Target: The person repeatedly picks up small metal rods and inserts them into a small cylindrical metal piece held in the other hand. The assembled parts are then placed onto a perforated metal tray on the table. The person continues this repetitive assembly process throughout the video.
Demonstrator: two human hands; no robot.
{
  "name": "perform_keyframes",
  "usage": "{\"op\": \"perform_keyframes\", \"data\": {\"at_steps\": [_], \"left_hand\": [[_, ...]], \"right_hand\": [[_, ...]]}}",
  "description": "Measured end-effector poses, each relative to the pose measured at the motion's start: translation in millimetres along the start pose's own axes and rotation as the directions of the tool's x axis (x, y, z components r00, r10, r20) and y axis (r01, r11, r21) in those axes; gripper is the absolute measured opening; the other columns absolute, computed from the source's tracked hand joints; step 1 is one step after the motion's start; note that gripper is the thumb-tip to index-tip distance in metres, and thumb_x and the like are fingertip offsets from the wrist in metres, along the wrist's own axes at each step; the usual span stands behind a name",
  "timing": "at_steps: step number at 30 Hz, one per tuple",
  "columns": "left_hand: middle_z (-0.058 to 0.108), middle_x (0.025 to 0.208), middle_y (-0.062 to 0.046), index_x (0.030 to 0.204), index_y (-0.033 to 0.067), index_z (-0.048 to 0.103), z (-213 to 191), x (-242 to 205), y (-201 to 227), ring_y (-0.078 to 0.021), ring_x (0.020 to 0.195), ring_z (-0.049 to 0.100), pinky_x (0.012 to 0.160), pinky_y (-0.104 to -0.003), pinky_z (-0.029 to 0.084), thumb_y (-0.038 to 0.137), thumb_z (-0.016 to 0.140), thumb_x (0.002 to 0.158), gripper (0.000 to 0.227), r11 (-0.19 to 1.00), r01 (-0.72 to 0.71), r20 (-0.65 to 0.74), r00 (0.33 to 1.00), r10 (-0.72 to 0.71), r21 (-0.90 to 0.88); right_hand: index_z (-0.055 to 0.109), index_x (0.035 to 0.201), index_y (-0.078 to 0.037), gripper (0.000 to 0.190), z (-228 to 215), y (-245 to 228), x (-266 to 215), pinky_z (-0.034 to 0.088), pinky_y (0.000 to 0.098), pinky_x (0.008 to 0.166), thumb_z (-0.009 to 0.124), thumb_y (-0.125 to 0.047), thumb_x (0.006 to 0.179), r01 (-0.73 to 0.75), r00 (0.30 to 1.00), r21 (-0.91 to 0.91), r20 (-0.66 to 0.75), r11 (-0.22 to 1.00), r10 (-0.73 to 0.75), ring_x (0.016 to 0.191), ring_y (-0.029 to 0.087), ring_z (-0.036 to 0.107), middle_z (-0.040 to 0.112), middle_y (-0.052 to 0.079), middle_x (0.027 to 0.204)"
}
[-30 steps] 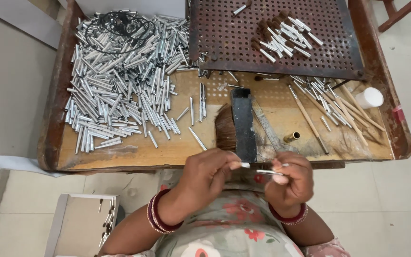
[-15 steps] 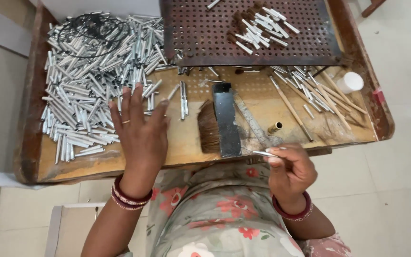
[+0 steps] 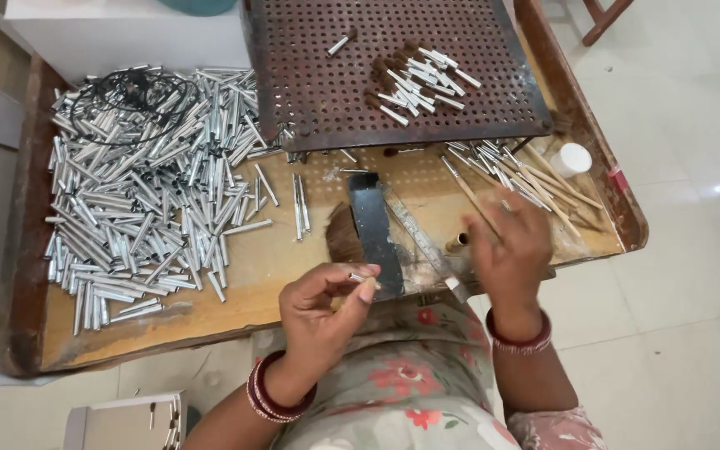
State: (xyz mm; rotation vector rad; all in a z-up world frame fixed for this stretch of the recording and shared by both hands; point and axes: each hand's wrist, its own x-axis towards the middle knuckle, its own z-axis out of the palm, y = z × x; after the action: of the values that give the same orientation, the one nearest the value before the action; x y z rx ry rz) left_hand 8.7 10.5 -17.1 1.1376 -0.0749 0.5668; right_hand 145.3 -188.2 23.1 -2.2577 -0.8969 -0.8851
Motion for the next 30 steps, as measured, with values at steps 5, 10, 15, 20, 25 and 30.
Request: {"op": "perform_keyframes", "data": {"at_steps": [5, 10, 15, 20, 25, 30], "left_hand": [[0.077, 0.100, -0.011, 0.100, -0.0027, 0.069, -15.6, -4.5, -1.2, -0.0123, 0.089, 0.072, 0.081, -0.027, 0.059, 0.003, 0.073, 0.098, 0.007, 0.997, 0.040, -0.119, 0.992, -0.047, -0.061], [0.077, 0.097, -0.010, 0.106, -0.0037, 0.068, -16.0, -5.8, -5.1, -0.0102, 0.088, 0.071, 0.081, -0.027, 0.058, 0.006, 0.070, 0.100, 0.012, 0.975, 0.120, -0.161, 0.975, -0.152, -0.189], [0.077, 0.099, -0.010, 0.108, -0.0032, 0.067, -14.7, -8.7, -0.7, -0.0117, 0.090, 0.073, 0.083, -0.027, 0.059, 0.005, 0.069, 0.100, 0.012, 0.970, 0.128, -0.162, 0.973, -0.163, -0.208], [0.077, 0.100, -0.011, 0.108, -0.0037, 0.067, -13.9, -12.4, -2.8, -0.0114, 0.093, 0.073, 0.084, -0.026, 0.058, 0.004, 0.070, 0.100, 0.012, 0.970, 0.120, -0.151, 0.977, -0.154, -0.210], [0.076, 0.099, -0.010, 0.103, -0.0052, 0.067, -11.6, -17.3, -17.3, -0.0058, 0.088, 0.066, 0.078, -0.022, 0.053, 0.003, 0.071, 0.102, 0.009, 0.992, 0.085, -0.114, 0.989, -0.096, -0.097], [0.076, 0.103, -0.009, 0.107, -0.0043, 0.068, -8.3, -10.2, 7.0, -0.0057, 0.089, 0.066, 0.079, -0.023, 0.053, 0.003, 0.069, 0.102, 0.009, 0.998, 0.024, -0.106, 0.994, -0.030, -0.064]], "right_hand": [[0.075, 0.083, -0.015, 0.019, -2.9, 9.3, 11.5, 0.048, 0.0496, 0.091, 0.086, -0.025, 0.071, 0.055, 0.998, -0.560, 0.031, 0.827, -0.046, 0.111, 0.037, 0.064, 0.069, 0.018, 0.122], [0.070, 0.105, -0.001, 0.016, -30.5, -36.2, -52.5, 0.056, 0.0303, 0.070, 0.080, -0.009, 0.095, -0.111, 0.994, 0.261, 0.036, 0.959, 0.105, 0.078, 0.025, 0.072, 0.073, 0.014, 0.092], [0.071, 0.099, -0.001, 0.016, -33.4, -66.7, -56.6, 0.058, 0.0299, 0.073, 0.083, -0.005, 0.089, 0.064, 0.998, 0.283, -0.010, 0.957, -0.064, 0.080, 0.024, 0.072, 0.073, 0.014, 0.091], [0.073, 0.097, 0.000, 0.016, -31.8, -72.1, -54.6, 0.058, 0.0305, 0.072, 0.084, -0.002, 0.085, 0.078, 0.996, 0.255, 0.020, 0.964, -0.085, 0.079, 0.023, 0.072, 0.074, 0.014, 0.091], [0.074, 0.098, -0.001, 0.016, -23.4, -67.1, -56.5, 0.058, 0.0303, 0.070, 0.084, -0.003, 0.085, 0.073, 0.996, 0.250, 0.028, 0.965, -0.082, 0.079, 0.023, 0.072, 0.074, 0.013, 0.091], [0.074, 0.103, -0.003, 0.014, -16.9, -19.4, -49.6, 0.058, 0.0274, 0.072, 0.082, -0.005, 0.092, -0.019, 0.998, 0.198, 0.063, 0.980, 0.006, 0.084, 0.022, 0.075, 0.075, 0.010, 0.096]]}}
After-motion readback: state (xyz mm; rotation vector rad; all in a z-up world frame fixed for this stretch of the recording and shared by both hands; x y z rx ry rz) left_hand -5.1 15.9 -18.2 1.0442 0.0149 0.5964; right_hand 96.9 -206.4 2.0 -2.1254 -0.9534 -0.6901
